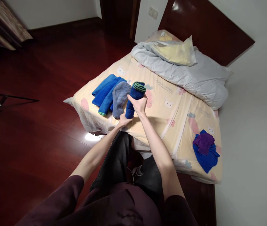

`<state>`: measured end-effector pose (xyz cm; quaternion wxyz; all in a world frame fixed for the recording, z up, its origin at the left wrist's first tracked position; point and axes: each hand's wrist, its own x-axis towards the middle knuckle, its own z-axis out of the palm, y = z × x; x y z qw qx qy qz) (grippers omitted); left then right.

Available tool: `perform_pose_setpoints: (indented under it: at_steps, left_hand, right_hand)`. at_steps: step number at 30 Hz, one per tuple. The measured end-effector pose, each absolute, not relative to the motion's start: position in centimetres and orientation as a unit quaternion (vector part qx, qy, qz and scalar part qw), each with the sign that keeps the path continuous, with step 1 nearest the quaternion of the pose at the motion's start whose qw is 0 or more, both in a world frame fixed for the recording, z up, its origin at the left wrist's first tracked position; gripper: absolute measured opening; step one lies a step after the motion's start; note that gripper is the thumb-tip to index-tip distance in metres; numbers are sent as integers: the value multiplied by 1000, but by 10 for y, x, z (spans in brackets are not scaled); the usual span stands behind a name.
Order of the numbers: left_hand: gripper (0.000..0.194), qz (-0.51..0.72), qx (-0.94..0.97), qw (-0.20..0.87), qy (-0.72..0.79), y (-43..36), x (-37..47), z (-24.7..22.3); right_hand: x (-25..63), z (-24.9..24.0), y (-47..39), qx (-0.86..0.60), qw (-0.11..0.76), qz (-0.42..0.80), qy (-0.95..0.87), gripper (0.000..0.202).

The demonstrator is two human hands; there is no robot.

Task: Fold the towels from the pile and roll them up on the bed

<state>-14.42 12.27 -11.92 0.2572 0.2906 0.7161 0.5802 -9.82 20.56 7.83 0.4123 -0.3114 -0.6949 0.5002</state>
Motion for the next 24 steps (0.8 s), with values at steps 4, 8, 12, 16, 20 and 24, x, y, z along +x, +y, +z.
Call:
perform_pose_setpoints:
  at_steps: [4, 8, 12, 16, 20, 24]
  left_hand:
    - [38, 566, 284, 254, 731, 125, -145, -120]
    - [38, 564, 290, 250, 732, 127, -147, -116]
    - [37, 568, 314, 243, 721, 127, -146, -117]
    - [36, 564, 306, 239, 729, 126, -144, -119]
    - [36, 566, 296, 243, 730, 126, -142, -119]
    - [34, 562, 301, 247, 730, 126, -143, -120]
  right_hand:
    - [-99, 68, 207, -329, 412, 497, -689, 47]
    - [-99, 69, 211, -319, 424, 499, -685, 47]
    - [-96, 73, 214, -315, 430, 514, -672, 49]
    - [-93, 72, 212, -325, 425, 528, -660, 52]
    - [-92, 69, 212, -330, 423, 532, -655, 52]
    - [-93, 69, 214, -337, 410, 527, -664, 56]
